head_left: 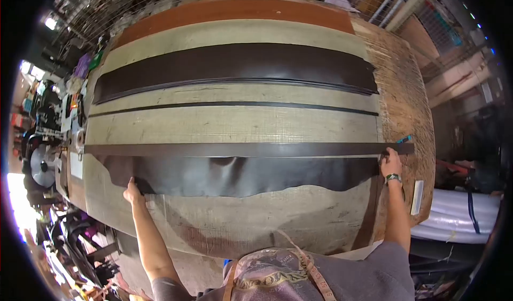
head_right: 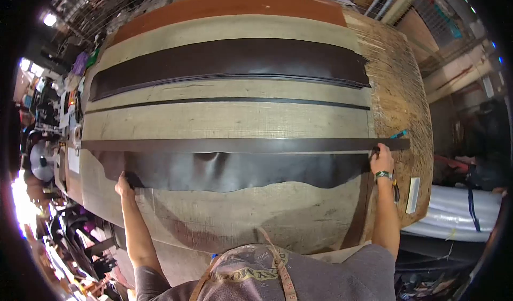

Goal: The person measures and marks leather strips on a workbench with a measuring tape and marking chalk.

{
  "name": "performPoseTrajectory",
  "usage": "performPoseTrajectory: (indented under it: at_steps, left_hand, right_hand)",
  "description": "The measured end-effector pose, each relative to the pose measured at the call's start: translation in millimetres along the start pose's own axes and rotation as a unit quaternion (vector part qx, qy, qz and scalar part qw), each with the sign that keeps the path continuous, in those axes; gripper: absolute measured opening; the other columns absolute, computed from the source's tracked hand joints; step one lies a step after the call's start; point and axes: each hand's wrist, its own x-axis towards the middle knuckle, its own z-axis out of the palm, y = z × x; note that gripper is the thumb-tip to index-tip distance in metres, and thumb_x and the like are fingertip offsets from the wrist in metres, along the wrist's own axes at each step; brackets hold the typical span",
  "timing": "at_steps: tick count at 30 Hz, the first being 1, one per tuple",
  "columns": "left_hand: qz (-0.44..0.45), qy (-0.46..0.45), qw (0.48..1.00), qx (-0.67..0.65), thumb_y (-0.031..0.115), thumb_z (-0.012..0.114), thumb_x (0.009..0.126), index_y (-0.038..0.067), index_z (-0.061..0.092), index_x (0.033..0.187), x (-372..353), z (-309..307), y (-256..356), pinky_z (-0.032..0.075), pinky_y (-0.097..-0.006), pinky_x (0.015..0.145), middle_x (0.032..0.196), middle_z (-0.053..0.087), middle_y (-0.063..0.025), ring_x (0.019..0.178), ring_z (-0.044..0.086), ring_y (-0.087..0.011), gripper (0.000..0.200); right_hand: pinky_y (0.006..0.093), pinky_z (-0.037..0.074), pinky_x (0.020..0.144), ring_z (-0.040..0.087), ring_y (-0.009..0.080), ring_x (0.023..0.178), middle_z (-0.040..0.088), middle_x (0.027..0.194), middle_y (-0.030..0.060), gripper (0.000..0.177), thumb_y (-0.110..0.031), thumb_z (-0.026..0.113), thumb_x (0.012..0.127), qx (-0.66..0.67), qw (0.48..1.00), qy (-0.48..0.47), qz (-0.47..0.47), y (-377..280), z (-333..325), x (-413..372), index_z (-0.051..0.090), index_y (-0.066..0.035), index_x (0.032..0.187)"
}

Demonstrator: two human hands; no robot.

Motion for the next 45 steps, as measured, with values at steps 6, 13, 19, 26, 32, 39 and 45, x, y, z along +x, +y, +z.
performPoseTrajectory:
  at_steps: [6, 13, 19, 26, 32, 39, 45]
  left_hand:
    - [-0.173, -0.174, 0.961, -0.128, 0.022, 0.082, 0.083, -0.002, 0.065, 0.113, 10.9, -11.5, -5.5, 0.062, -0.0422, 0.069, 0.107, 0.070, -0.0120, 0.087, 0.071, -0.0289, 0.042]
    - [-0.066, -0.071, 0.991, -0.090, 0.006, 0.071, 0.086, -0.008, 0.066, 0.102, -2.4, -60.2, -12.5, 0.060, -0.0437, 0.070, 0.099, 0.069, -0.0180, 0.085, 0.069, -0.0296, 0.021]
    - [-0.075, 0.023, 0.993, -0.084, 0.009, 0.070, 0.081, 0.000, 0.063, 0.088, -51.0, -197.7, -31.5, 0.037, -0.0342, 0.041, 0.078, 0.060, -0.0096, 0.058, 0.056, -0.0188, 0.014]
    - [-0.123, -0.160, 0.930, -0.307, 0.006, 0.064, 0.087, 0.001, 0.062, 0.102, -123.0, -249.5, -10.3, 0.057, -0.0352, 0.075, 0.096, 0.068, -0.0102, 0.083, 0.067, -0.0241, 0.016]
    - [-0.054, -0.251, 0.868, -0.425, 0.007, 0.065, 0.084, -0.005, 0.063, 0.112, -141.9, -280.8, 69.0, 0.052, -0.0435, 0.097, 0.109, 0.070, -0.0157, 0.103, 0.067, -0.0285, 0.030]
    - [0.041, -0.391, 0.797, -0.459, 0.015, 0.060, 0.091, -0.010, 0.060, 0.124, -77.5, -297.8, 108.4, 0.050, -0.0449, 0.099, 0.118, 0.068, -0.0211, 0.107, 0.067, -0.0303, 0.041]
    - [0.028, -0.405, 0.783, -0.471, 0.020, 0.063, 0.095, 0.000, 0.062, 0.118, -6.3, -292.6, 163.5, 0.056, -0.0381, 0.090, 0.111, 0.070, -0.0128, 0.100, 0.069, -0.0226, 0.029]
  right_hand:
    - [0.0477, 0.048, 0.098, 0.061, 0.0426, 0.113, 0.065, 0.120, 0.0282, 0.070, -0.048, 0.075, 0.080, 0.121, 0.963, -0.034, 0.239, 32.0, 51.0, -28.0, 0.062, 0.006, 0.122]
    - [0.0466, 0.051, 0.087, 0.066, 0.0365, 0.101, 0.070, 0.107, 0.0205, 0.043, -0.035, 0.069, 0.089, 0.171, 0.983, 0.068, 0.025, -42.4, 30.4, -68.8, 0.066, 0.001, 0.111]
    - [0.0377, 0.057, 0.069, 0.072, 0.0275, 0.080, 0.071, 0.080, 0.0147, 0.041, -0.042, 0.061, 0.097, 0.495, 0.812, -0.261, 0.167, -98.2, 70.3, -200.4, 0.066, -0.002, 0.088]
    - [0.0473, 0.062, 0.077, 0.069, 0.0426, 0.101, 0.069, 0.109, 0.0264, 0.066, -0.060, 0.057, 0.094, 0.630, 0.485, -0.536, 0.284, -188.2, 78.7, -261.2, 0.062, 0.005, 0.102]
    - [0.0485, 0.049, 0.106, 0.052, 0.0395, 0.130, 0.052, 0.137, 0.0280, 0.086, -0.060, 0.072, 0.083, 0.722, 0.464, -0.382, 0.342, -227.7, 68.7, -267.1, 0.050, 0.012, 0.125]
    - [0.0476, 0.043, 0.107, 0.052, 0.0401, 0.126, 0.058, 0.126, 0.0245, 0.074, -0.050, 0.074, 0.084, 0.712, 0.614, -0.124, 0.318, -270.9, 113.4, -280.0, 0.053, 0.002, 0.132]
    - [0.0486, 0.048, 0.098, 0.059, 0.0407, 0.113, 0.063, 0.115, 0.0256, 0.067, -0.052, 0.071, 0.086, 0.323, 0.921, 0.057, 0.210, -315.3, 148.7, -263.4, 0.060, 0.005, 0.119]
